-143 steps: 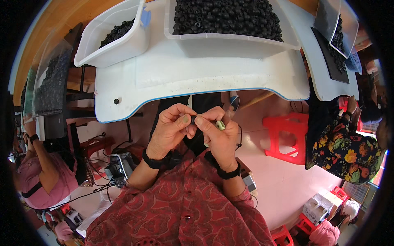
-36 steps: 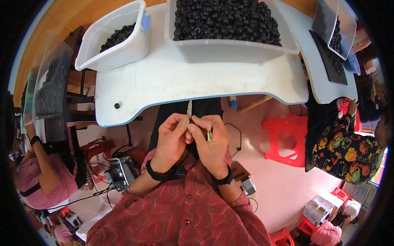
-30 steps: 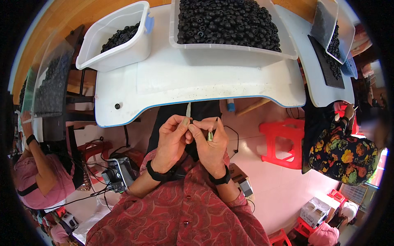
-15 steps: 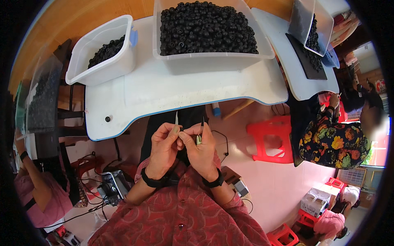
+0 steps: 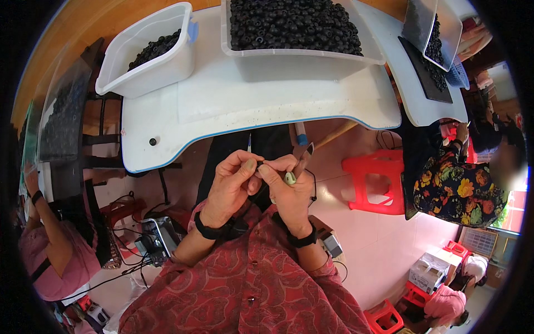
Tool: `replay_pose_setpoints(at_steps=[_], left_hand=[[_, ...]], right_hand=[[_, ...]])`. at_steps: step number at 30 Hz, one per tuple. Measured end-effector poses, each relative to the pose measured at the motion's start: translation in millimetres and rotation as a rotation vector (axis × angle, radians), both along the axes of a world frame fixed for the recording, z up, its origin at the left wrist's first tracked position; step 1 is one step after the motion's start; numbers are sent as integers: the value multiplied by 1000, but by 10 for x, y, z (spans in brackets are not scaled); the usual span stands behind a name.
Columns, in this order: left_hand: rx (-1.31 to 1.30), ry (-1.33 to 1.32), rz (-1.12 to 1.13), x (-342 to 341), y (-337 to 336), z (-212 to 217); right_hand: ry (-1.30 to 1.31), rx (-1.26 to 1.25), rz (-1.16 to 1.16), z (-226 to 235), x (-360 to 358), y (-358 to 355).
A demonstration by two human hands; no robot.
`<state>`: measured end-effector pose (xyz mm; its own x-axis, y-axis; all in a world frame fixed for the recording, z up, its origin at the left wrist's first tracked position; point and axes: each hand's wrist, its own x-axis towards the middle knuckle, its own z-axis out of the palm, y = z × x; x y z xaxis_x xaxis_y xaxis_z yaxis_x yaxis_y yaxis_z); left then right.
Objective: Manually sorting or inspecting small black components, possibly O-rings or plastic grommets.
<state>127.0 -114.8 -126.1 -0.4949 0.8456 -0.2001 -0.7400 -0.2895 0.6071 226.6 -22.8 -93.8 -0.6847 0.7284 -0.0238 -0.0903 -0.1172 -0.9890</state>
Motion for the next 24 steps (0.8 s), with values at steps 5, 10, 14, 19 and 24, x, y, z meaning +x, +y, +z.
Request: replay_pose_setpoints(at_steps=[5,10,14,19,24], left_hand=[[51,-16,-25,24,-26,-31],[63,-56,-54,25,-50,13],[91,-92,-17,48,-45,78],[128,-41,13,83,-85,69],[80,71,48,126,-90,98]], right_hand=[[-72,-131,58,90,34,28],[-64,-208,51,104,46,-11],[-42,-243,17,148,77,-55],[-37,-126,34,215,100,-141],[-20,-29,19,151,146,-146]])
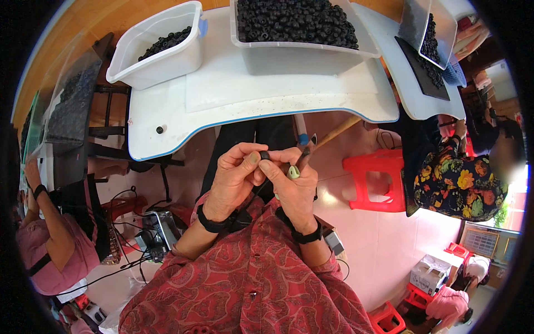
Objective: Manually sorting or inspecting small black components, possibly O-rings or plastic grommets.
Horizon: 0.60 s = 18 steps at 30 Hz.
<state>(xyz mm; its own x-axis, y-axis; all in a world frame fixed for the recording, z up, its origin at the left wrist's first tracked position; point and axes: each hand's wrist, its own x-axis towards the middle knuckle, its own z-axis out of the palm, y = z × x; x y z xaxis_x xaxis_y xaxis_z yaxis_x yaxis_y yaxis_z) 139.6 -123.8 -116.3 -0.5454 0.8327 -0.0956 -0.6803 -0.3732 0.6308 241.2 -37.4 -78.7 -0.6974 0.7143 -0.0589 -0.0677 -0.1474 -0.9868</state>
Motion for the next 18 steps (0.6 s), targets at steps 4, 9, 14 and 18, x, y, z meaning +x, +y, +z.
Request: replay_pose_setpoints(at_steps=[4,9,14,18], left_hand=[[14,-89,8,-1,-30,93],[34,-83,-15,-31,-89,96],[54,-81,-16,-69,-111,95],[49,-49,-35,-58,-118,61]], right_hand=[[60,51,15,72,-1,-37],[116,91,23,-8,2,-65],[55,174,-7,1,22,-51],[45,86,-15,51,7,-75]])
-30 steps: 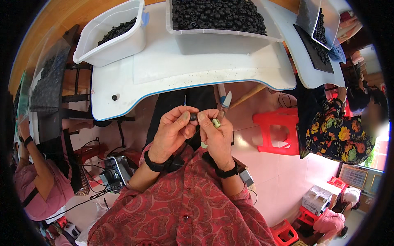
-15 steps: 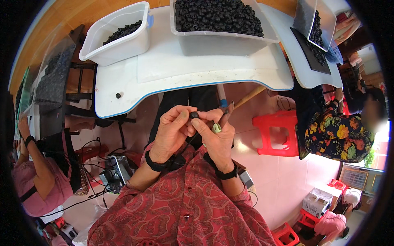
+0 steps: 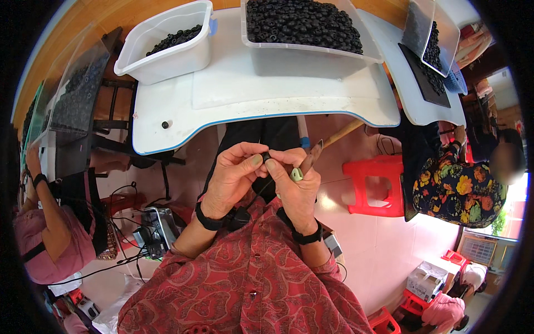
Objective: Manually sorting or inspecting small black components, possibly O-rings or plastic grommets.
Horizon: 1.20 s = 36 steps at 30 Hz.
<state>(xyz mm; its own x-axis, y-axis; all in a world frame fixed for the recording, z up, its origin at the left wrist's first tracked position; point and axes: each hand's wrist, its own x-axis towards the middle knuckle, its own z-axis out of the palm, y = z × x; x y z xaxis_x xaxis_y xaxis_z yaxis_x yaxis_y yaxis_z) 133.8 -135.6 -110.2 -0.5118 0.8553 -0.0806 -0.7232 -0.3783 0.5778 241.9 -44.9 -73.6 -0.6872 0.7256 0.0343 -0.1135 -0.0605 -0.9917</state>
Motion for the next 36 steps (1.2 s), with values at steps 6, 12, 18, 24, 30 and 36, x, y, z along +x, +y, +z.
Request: replay_pose_setpoints(at_steps=[6,12,18,24,30,36], left_hand=[[88,-54,-18,11,21,-70],[17,-34,-43,7,25,-73],[5,-40,-83,-25,10,-50],[-33,-27,-2,-22,-4,-22],[35,24,-7,-33,-3,-109],[75,-7,-18,-72,12,-122]], right_hand=[[22,-14,35,4,-3,47],[19,-13,32,9,-1,38],[-23,-103,21,19,-7,44],[-33,-98,39,31,-32,16],[36,-68,51,10,-39,62],[-67,-225,120,57,-74,124]])
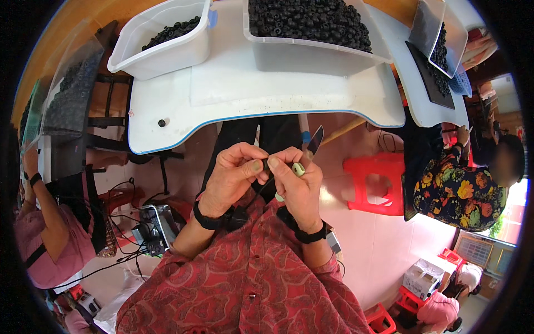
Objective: Manually sorting or inspecting small black components, possibly O-rings or plastic grommets.
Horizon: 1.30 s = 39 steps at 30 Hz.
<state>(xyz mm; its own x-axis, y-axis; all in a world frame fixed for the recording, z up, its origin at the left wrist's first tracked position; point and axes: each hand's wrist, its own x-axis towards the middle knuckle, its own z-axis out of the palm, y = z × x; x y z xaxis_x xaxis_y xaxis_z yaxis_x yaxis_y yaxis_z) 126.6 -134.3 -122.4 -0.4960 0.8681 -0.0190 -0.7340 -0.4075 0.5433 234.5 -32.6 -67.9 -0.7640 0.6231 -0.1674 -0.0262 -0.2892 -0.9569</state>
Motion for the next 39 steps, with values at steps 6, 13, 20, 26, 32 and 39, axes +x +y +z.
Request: replay_pose_setpoints(at_steps=[6,13,20,26,32,39], left_hand=[[40,-99,-51,-34,16,-19],[22,-141,-48,-45,30,-45],[15,-93,5,-36,30,-36],[19,-64,3,-23,33,-30],[8,-36,12,-15,45,-12],[-29,1,32,8,46,-4]], right_hand=[[-11,-49,-53,-79,-33,6],[-176,879,-45,-219,-63,-5],[-370,1201,43,-128,-89,-48],[-411,1258,51,-112,-96,-44],[-410,1236,36,-115,-104,-41],[-419,1225,27,-117,-98,-38]])
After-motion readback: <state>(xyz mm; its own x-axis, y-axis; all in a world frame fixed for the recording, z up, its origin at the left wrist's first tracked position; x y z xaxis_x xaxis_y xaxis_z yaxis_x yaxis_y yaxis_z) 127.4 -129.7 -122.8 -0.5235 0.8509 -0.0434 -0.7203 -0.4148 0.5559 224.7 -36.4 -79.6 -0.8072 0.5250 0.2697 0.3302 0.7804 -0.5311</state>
